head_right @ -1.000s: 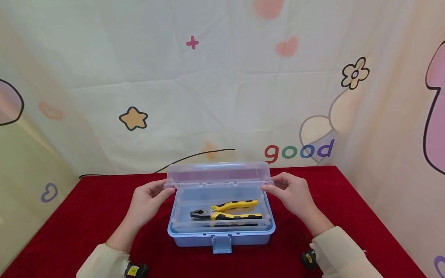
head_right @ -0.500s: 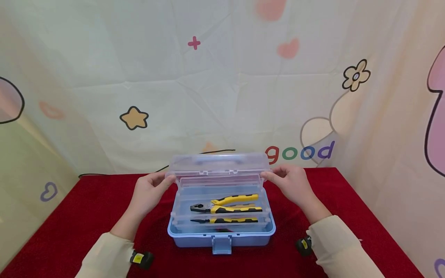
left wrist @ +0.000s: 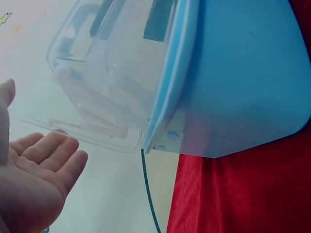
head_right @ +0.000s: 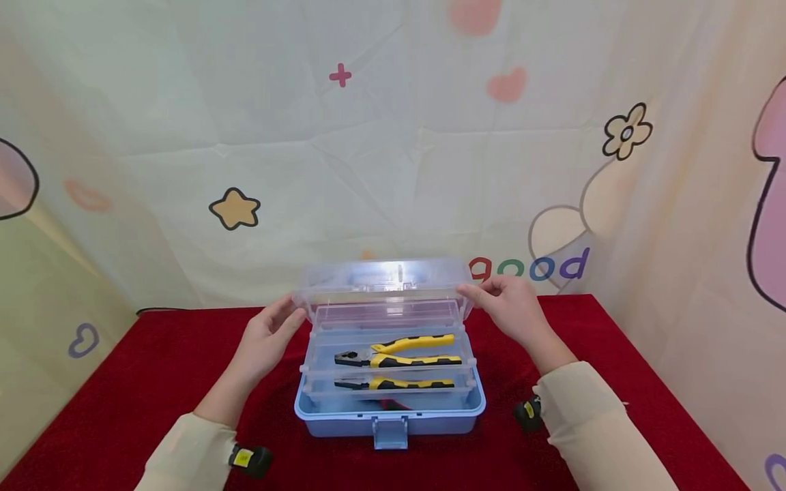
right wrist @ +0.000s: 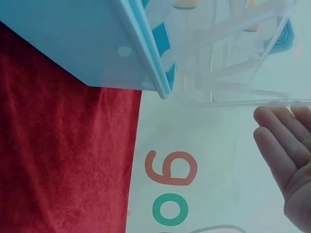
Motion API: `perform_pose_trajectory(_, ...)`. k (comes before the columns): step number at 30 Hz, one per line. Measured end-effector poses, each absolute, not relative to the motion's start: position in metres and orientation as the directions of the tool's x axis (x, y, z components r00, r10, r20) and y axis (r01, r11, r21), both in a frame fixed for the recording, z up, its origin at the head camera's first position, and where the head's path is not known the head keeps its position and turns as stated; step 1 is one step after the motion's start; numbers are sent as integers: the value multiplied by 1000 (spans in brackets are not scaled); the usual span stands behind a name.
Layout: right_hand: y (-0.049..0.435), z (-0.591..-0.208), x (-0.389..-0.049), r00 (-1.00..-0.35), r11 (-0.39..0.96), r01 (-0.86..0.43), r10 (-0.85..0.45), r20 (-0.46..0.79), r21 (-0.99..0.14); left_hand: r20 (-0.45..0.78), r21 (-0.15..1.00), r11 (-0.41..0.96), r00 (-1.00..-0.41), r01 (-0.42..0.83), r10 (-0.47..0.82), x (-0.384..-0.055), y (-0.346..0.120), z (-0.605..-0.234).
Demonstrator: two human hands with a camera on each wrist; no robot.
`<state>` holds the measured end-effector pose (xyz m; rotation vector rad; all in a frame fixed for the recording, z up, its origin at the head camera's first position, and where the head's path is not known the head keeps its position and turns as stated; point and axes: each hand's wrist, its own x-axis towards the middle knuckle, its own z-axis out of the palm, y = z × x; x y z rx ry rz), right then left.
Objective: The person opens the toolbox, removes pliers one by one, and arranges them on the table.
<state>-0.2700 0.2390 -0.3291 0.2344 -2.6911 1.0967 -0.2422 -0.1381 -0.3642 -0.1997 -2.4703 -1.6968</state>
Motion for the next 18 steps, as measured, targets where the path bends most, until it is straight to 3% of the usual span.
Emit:
perform_pose_trajectory(9, 237, -319, -281, -973, 691, -199, -55, 223, -695, 192, 941, 270, -979, 202, 63, -245, -137, -364)
perform_pose_trajectory(18, 232, -317, -292, -984, 664, -140, -11, 178, -735, 149, 937, 309, -987, 162, 65, -250, -135, -361)
